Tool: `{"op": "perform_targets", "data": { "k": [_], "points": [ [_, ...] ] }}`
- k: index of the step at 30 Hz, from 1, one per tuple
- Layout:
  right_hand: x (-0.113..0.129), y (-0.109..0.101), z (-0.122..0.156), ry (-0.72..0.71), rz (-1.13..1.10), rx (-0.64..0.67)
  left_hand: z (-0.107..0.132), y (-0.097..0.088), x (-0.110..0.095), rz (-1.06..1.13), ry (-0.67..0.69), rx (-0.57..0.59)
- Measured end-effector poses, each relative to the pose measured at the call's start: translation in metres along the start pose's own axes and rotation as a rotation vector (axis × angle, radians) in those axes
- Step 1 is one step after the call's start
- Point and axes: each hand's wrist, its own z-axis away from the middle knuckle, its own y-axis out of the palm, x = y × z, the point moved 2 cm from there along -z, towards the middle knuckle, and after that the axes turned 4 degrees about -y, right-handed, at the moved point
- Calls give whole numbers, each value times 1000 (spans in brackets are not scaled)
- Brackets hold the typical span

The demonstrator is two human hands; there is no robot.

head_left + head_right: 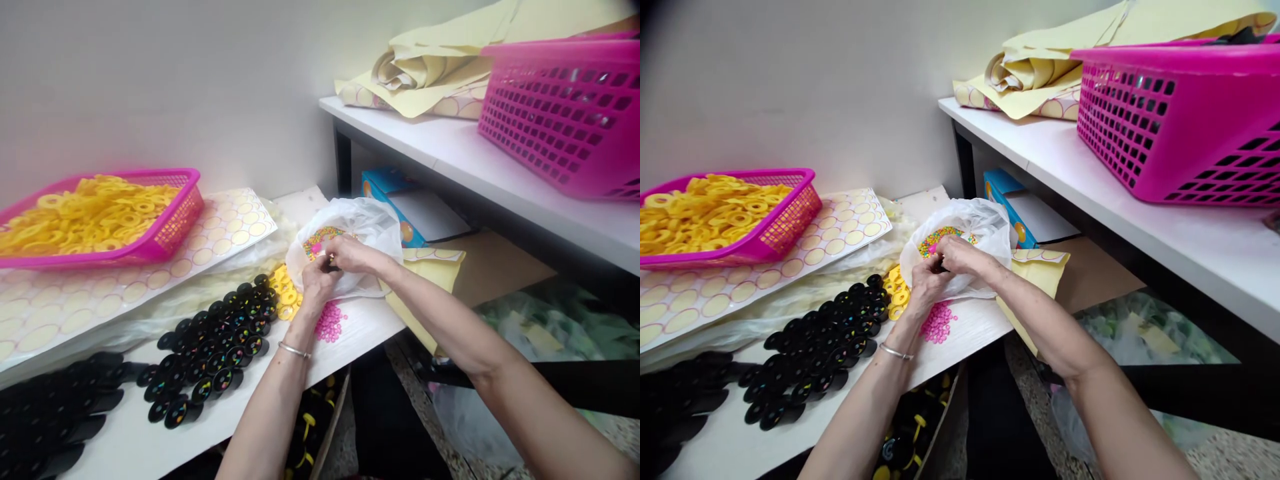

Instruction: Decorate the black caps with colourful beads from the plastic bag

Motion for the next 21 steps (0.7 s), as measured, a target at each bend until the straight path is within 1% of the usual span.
{"op": "perform_targets", "data": {
  "k": [3,5,7,9,11,14,16,17,19,21],
  "points": [
    [-1,-3,1,11,-132,-35,-1,1,2,51,-13,2],
    [-4,-6,2,53,-257,-97,-1,1,3,84,-9,13],
    [-5,-8,3,82,-369,-178,1,0,2,98,24,4],
    [-4,-10,5,58,-451,-240,3,-1,0,101,66,-11],
    [0,-9,7,-3,-494,-220,5,-1,-3,109,81,-21],
    [6,-7,9,-64,-537,-141,9,1,-6,151,62,-23],
    [6,-5,10,-27,-630,-146,11,2,-8,200,58,-16],
    [6,-4,11,10,-691,-175,12,2,-8,228,57,-17],
    [1,-3,11,87,-784,-265,14,0,-9,262,54,-33],
    [-5,-4,11,148,-758,-379,17,-4,-10,259,54,-67]
  ]
}}
